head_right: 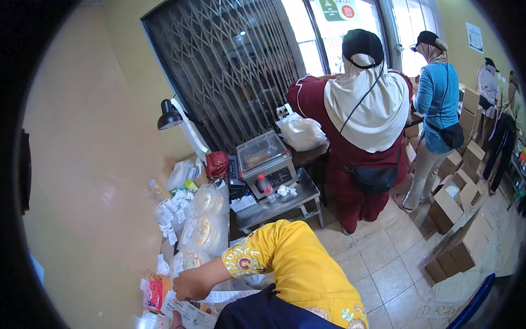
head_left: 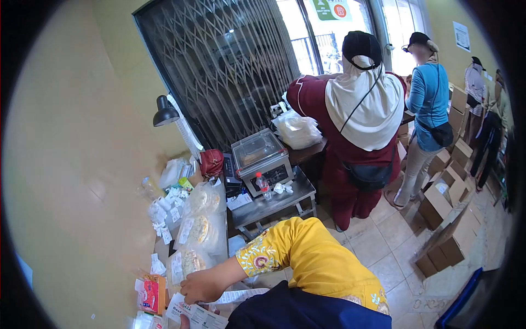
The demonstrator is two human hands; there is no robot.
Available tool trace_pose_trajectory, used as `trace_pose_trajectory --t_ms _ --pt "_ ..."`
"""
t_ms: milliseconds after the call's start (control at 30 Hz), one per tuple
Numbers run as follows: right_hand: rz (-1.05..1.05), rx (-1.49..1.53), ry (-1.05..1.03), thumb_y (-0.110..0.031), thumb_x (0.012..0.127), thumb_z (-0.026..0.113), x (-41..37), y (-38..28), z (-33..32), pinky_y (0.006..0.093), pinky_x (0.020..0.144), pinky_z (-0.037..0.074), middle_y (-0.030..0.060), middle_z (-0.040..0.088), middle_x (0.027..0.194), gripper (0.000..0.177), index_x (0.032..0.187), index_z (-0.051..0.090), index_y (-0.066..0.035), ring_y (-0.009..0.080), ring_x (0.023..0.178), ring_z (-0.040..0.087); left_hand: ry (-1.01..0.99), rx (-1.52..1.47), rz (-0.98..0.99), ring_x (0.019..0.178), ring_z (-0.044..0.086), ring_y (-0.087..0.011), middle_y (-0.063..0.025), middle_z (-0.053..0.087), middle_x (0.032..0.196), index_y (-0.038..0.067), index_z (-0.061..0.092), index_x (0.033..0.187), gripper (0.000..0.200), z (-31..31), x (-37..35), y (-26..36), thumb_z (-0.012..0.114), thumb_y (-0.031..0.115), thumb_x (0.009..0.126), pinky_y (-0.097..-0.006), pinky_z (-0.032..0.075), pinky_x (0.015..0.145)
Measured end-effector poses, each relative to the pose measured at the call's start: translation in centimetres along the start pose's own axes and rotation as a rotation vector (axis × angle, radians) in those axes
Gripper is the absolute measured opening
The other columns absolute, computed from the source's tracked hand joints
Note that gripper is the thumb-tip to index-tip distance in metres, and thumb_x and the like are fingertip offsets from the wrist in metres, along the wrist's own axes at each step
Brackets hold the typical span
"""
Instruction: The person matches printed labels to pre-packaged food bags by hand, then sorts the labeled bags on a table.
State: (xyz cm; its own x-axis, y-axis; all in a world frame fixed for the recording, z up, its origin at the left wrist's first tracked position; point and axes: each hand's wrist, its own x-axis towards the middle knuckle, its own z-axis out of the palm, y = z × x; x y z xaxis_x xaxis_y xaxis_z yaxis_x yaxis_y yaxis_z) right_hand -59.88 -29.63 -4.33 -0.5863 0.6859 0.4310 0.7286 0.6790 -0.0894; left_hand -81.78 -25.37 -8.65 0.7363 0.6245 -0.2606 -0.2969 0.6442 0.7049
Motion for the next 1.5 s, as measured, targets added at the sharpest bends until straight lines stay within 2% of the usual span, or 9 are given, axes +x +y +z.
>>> trace_pose_trajectory --t_ms 233,300,333,433,567,600,800,1367,1500 --pt "-0.079 0.070 0.212 -0.013 0.074 0.053 -0.6 1.2 -0.2 0.0402 0.068 0.046 0.0144 0.056 0.080 0.011 0.073 0.056 -0.003 0.0327 0.077 0.056 -0.163 -0.010 0.173 0.105 0.053 -0.0287 -0.0115 0.055 0.115 0.007 0.042 0.126 0.045 1.8 0.6 -0.4 0.052 0.029 0.087 -0.0451 0.041 0.091" --pt "0.128 0.126 0.188 -0.009 0.072 0.056 0.2 0.2 -2.3 0.0378 0.072 0.048 0.0152 0.060 0.084 0.013 0.083 0.061 -0.003 0.0319 0.084 0.057 -0.199 -0.143 0.194 0.105 0.053 -0.0263 -0.0109 0.055 0.113 0.006 0.044 0.122 0.042 1.6 1.2 -0.2 0.055 0.027 0.086 -0.0432 0.042 0.092" --pt "0.231 0.311 0.256 -0.008 0.067 0.058 0.9 -1.0 -3.9 0.0407 0.071 0.047 0.0184 0.058 0.078 0.012 0.076 0.060 0.000 0.0346 0.080 0.057 -0.168 -0.163 0.256 0.106 0.053 -0.0256 -0.0104 0.055 0.113 0.005 0.045 0.120 0.039 1.8 1.2 -0.2 0.053 0.025 0.088 -0.0423 0.041 0.093" --pt "0.544 0.908 0.276 -0.001 0.075 0.065 2.6 -2.0 -2.8 0.0261 0.063 0.047 0.0060 0.061 0.073 0.007 0.080 0.061 0.000 0.0128 0.065 0.057 -0.121 -0.247 0.355 0.098 0.057 -0.0240 -0.0100 0.058 0.107 0.005 0.047 0.118 0.034 0.9 2.4 -0.3 0.050 0.024 0.090 -0.0408 0.045 0.087" --pt "0.645 1.199 0.178 -0.002 0.078 0.065 5.1 -1.6 2.2 0.0201 0.064 0.045 0.0011 0.061 0.078 0.008 0.084 0.060 0.000 0.0052 0.071 0.055 -0.042 -0.303 0.391 0.103 0.054 -0.0249 -0.0110 0.055 0.111 0.004 0.045 0.120 0.036 -0.5 3.9 -0.3 0.046 0.028 0.092 -0.0402 0.043 0.090" --pt "0.656 1.213 0.165 -0.002 0.078 0.065 5.0 -2.4 3.0 0.0201 0.064 0.045 0.0011 0.061 0.078 0.008 0.084 0.060 -0.001 0.0054 0.071 0.055 -0.075 -0.247 0.402 0.113 0.048 -0.0272 -0.0133 0.048 0.123 0.003 0.034 0.131 0.051 -0.8 3.6 -0.8 0.039 0.036 0.093 -0.0421 0.037 0.097" --pt "0.631 1.137 0.054 -0.008 0.076 0.066 6.3 -4.4 5.0 0.0212 0.057 0.044 0.0017 0.060 0.070 0.012 0.083 0.062 0.000 0.0048 0.062 0.052 -0.053 -0.376 0.504 0.114 0.047 -0.0267 -0.0136 0.047 0.124 0.004 0.034 0.131 0.061 -1.1 0.5 -1.2 0.030 0.050 0.092 -0.0420 0.036 0.097" --pt "0.432 0.954 -0.153 -0.013 0.072 0.067 11.0 -8.1 9.7 0.0286 0.060 0.049 0.0120 0.062 0.072 0.019 0.083 0.059 0.001 0.0196 0.063 0.062 0.295 -0.137 0.731 0.110 0.050 -0.0260 -0.0147 0.050 0.118 0.002 0.036 0.128 0.061 -6.1 -4.2 -2.3 0.032 0.050 0.091 -0.0397 0.040 0.094" --pt "0.268 0.750 -0.046 -0.011 0.070 0.073 11.1 -8.7 11.0 0.0232 0.058 0.045 0.0047 0.060 0.071 0.023 0.084 0.057 -0.001 0.0080 0.062 0.056 0.347 -0.233 0.718 0.113 0.047 -0.0276 -0.0157 0.047 0.122 0.001 0.035 0.128 0.061 -7.2 -6.1 -3.9 0.031 0.050 0.091 -0.0411 0.039 0.095"
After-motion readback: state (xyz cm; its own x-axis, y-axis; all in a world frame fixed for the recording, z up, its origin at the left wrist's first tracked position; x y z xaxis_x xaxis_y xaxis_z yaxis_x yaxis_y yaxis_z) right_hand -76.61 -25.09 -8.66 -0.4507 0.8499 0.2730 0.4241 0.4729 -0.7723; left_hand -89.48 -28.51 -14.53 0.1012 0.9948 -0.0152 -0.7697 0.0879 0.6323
